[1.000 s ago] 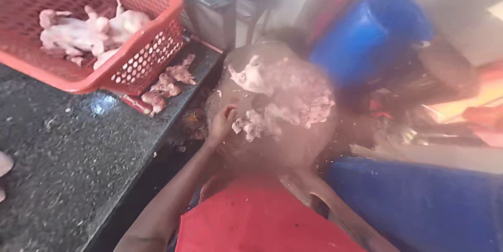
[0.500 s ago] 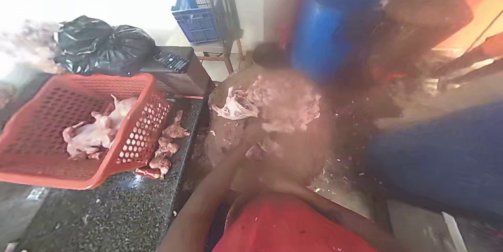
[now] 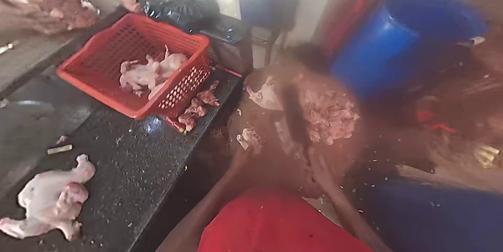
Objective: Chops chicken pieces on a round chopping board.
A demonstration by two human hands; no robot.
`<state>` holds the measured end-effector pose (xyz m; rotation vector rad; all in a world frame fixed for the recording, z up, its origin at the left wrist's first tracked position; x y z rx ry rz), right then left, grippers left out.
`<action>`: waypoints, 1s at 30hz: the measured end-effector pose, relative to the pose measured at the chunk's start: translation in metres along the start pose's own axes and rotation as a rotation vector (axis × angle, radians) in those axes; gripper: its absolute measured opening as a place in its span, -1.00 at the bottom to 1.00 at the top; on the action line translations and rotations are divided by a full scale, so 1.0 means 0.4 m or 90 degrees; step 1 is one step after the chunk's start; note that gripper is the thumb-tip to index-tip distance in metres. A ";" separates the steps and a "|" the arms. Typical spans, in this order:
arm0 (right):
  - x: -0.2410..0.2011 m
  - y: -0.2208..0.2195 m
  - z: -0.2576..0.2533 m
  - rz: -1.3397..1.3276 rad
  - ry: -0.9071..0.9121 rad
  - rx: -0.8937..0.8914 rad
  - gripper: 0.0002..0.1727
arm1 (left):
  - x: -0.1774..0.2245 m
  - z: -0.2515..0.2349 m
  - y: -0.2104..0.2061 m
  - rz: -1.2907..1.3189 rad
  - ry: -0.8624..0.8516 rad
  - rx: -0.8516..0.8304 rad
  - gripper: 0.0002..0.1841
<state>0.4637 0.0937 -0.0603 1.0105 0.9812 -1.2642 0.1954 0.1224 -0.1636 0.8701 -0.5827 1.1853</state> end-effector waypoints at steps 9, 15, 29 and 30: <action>-0.173 -0.171 0.018 -0.204 0.414 -0.125 -0.26 | -0.038 -0.002 -0.017 -0.141 -0.004 -0.024 -0.42; 0.237 -0.150 -0.001 0.314 -0.231 -0.211 -0.37 | -0.081 0.009 0.055 -0.226 0.051 0.006 -0.44; -0.094 -0.200 0.052 0.089 0.313 -0.114 -0.10 | -0.147 0.097 -0.014 -0.254 -0.007 -0.184 -0.57; -0.011 -0.187 0.047 0.166 0.273 -0.112 -0.17 | -0.142 0.098 -0.015 -0.251 -0.013 -0.183 -0.57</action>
Point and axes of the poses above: each hand's wrist, its own z-axis away from the middle knuckle, its own y-axis out of the back of the hand, x = y × z, the point moved 4 cm from there along -z, towards the middle knuckle, and after that the axes turned 15 degrees about -z, right-handed, at the moved point
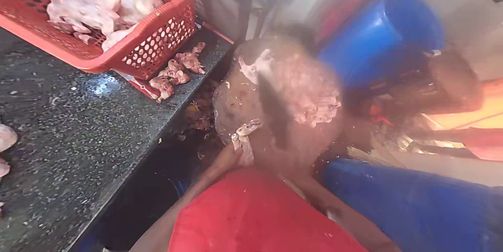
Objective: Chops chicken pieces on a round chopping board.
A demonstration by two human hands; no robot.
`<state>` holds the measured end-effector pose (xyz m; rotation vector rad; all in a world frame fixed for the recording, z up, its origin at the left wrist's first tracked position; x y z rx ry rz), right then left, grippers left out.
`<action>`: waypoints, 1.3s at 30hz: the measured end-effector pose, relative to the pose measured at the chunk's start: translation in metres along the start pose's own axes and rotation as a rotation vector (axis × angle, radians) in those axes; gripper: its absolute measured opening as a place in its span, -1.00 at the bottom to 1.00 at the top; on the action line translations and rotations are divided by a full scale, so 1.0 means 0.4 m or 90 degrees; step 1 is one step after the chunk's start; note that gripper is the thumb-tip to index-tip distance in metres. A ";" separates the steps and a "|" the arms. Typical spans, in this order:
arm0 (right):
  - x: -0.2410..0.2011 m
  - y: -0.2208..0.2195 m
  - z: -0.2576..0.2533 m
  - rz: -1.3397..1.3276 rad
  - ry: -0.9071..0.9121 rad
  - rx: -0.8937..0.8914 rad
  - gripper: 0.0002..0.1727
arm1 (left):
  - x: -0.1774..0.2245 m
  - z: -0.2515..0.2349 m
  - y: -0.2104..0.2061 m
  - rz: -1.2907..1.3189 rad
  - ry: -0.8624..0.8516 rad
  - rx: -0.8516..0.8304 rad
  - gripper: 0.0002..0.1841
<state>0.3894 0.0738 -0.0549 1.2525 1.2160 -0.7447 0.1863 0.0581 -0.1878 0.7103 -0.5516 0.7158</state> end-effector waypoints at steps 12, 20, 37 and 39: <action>-0.024 -0.010 -0.014 -0.181 -0.117 -0.075 -0.05 | -0.015 -0.015 -0.048 -0.032 0.020 -0.052 -0.54; 0.202 -0.003 0.062 0.102 -0.462 -0.233 -0.34 | -0.026 -0.001 -0.034 -0.010 0.012 -0.011 -0.48; 0.237 0.113 0.048 0.050 -0.458 -0.038 -0.35 | 0.124 0.013 0.116 0.128 -0.074 0.117 -0.58; 0.132 0.138 -0.009 -0.011 -0.376 0.001 -0.39 | 0.153 -0.020 0.092 0.078 -0.093 0.061 -0.55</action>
Point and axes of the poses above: each hand's wrist, its own z-axis away from the middle knuckle, its own y-axis out of the back of the hand, x = y × z, the point moved 4 cm from there along -z, towards the middle knuckle, and after that the axes turned 15 degrees about -z, right-handed, at the moved point
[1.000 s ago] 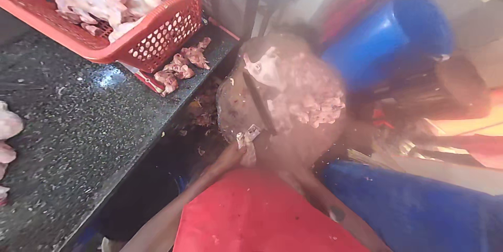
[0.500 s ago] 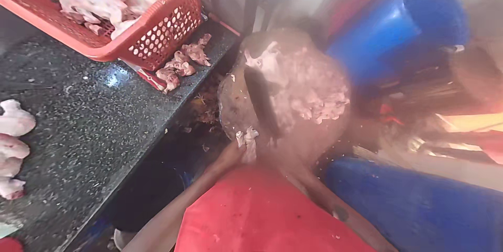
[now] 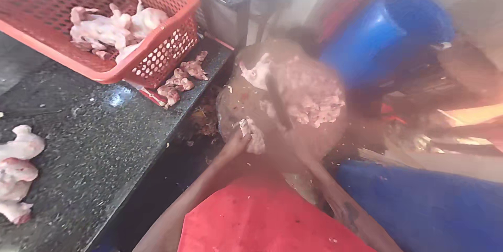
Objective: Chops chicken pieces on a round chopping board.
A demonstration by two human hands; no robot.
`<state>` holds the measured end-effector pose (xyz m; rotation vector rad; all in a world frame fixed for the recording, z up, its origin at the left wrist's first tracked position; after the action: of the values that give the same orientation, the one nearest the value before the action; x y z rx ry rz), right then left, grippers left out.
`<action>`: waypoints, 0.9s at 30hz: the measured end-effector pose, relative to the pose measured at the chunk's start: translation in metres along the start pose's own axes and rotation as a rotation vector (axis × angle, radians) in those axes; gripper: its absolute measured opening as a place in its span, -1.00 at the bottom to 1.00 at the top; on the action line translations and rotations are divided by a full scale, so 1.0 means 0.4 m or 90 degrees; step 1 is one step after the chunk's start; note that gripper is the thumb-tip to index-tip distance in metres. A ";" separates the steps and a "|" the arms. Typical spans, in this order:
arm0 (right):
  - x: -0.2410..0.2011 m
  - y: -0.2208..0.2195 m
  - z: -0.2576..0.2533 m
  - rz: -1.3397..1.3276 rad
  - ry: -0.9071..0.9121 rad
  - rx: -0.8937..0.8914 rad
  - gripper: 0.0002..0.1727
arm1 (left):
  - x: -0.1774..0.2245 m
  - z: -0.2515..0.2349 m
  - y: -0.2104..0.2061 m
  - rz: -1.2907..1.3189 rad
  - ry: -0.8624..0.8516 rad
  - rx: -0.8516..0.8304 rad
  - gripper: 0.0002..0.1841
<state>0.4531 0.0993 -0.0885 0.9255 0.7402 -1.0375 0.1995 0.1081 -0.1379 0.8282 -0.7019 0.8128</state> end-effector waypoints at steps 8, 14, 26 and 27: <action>0.018 -0.097 0.068 -0.005 0.115 -0.105 -0.39 | -0.142 -0.040 -0.059 -0.165 0.108 -0.003 -0.47; 0.215 -0.110 0.041 0.050 -0.108 -0.139 -0.43 | -0.158 0.036 0.064 -0.085 0.128 0.067 -0.47; -0.241 -0.040 0.055 -0.296 0.270 0.010 -0.30 | -0.043 -0.091 0.005 -0.106 0.083 0.052 -0.43; -0.230 -0.058 0.055 -0.303 0.299 0.024 -0.22 | -0.046 -0.093 0.003 -0.103 0.082 0.062 -0.43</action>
<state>0.4015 0.1095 -0.0065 1.0668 1.3853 -1.2624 0.1973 0.1337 -0.1704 0.9004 -0.4775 0.7508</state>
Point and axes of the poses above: each hand's wrist, its own z-axis away from the middle knuckle, its own y-axis out of the back of the hand, x = y × z, the point moved 4 cm from there along -z, towards the middle knuckle, and after that the axes turned 15 degrees about -z, right-handed, at the moved point
